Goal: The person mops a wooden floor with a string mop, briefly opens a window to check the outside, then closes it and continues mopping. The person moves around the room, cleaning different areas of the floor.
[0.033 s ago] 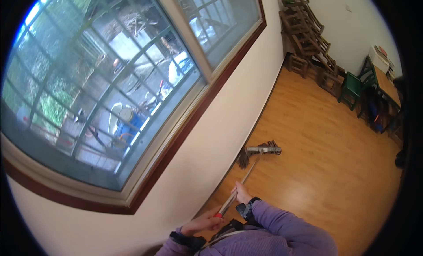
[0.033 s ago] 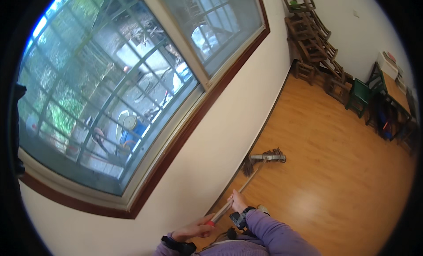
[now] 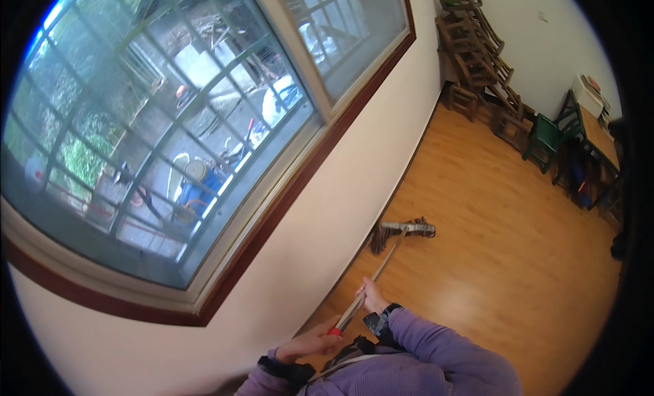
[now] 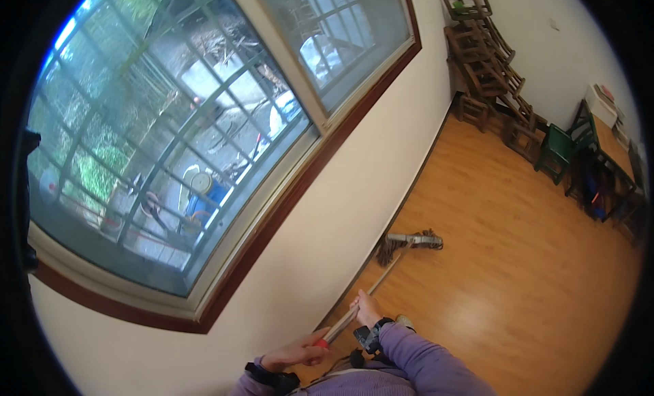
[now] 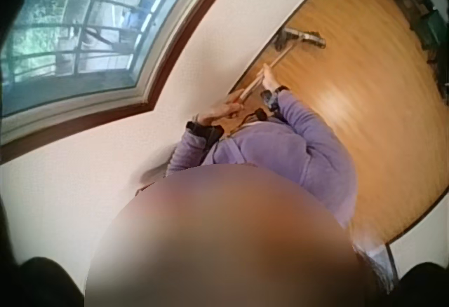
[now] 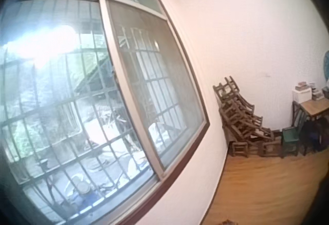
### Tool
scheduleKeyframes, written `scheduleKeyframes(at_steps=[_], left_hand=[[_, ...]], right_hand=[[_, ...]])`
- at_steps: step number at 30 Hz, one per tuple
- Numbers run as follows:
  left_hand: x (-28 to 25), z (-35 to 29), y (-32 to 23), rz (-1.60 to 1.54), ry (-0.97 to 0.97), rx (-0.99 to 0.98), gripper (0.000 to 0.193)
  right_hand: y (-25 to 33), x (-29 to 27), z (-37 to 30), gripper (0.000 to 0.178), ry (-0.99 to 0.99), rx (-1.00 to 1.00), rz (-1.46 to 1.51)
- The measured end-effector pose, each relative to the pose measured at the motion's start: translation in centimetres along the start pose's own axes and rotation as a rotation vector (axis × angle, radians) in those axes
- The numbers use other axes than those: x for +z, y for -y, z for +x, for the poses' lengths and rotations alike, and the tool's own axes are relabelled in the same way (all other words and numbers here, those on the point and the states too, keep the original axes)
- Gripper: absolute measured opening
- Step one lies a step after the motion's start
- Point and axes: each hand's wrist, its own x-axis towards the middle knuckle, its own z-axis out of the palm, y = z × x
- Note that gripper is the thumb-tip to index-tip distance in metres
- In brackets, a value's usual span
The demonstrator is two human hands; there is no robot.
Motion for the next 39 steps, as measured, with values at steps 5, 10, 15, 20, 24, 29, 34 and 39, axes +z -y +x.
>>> scheduleKeyframes(at_steps=[5, 10, 15, 20, 24, 29, 34, 39], left_hand=[[-3.0, -3.0, 3.3, 0.431, -0.106, 0.075, 0.076], [-6.5, -1.1, 11.7, 0.347, -0.197, 0.145, 0.052], [-8.7, -1.4, 18.1, 0.161, -0.142, 0.153, 0.034], [-10.9, -5.3, 25.0, -0.010, -0.176, 0.060, 0.038], [-11.6, -10.5, 32.0, 0.037, -0.253, 0.148, 0.041], [-10.0, -18.4, 35.0, 0.285, -0.410, 0.015, 0.039], [-6.6, -19.4, 34.2, 0.609, -0.661, -0.342, 0.030], [-6.2, -19.6, 35.7, 0.171, -0.843, -0.189, 0.022]], right_hand=[[-2.1, 2.4, -2.6, 0.032, 0.098, -0.057, 0.060], [-6.0, -0.7, -0.7, 0.024, 0.080, 0.120, -0.585], [-14.9, -5.5, 1.6, 0.020, 0.050, 0.278, -0.533], [-22.0, -6.8, 2.3, 0.022, 0.100, 0.421, -0.581], [-27.1, -7.4, 0.4, 0.023, 0.250, 0.598, -0.730], [-33.7, -8.7, -1.0, 0.019, 0.226, 0.927, -0.660], [-38.1, -10.2, -1.3, 0.018, 0.016, 0.963, -0.770], [-39.7, -10.2, -2.7, 0.012, -0.037, 0.794, -0.880]])
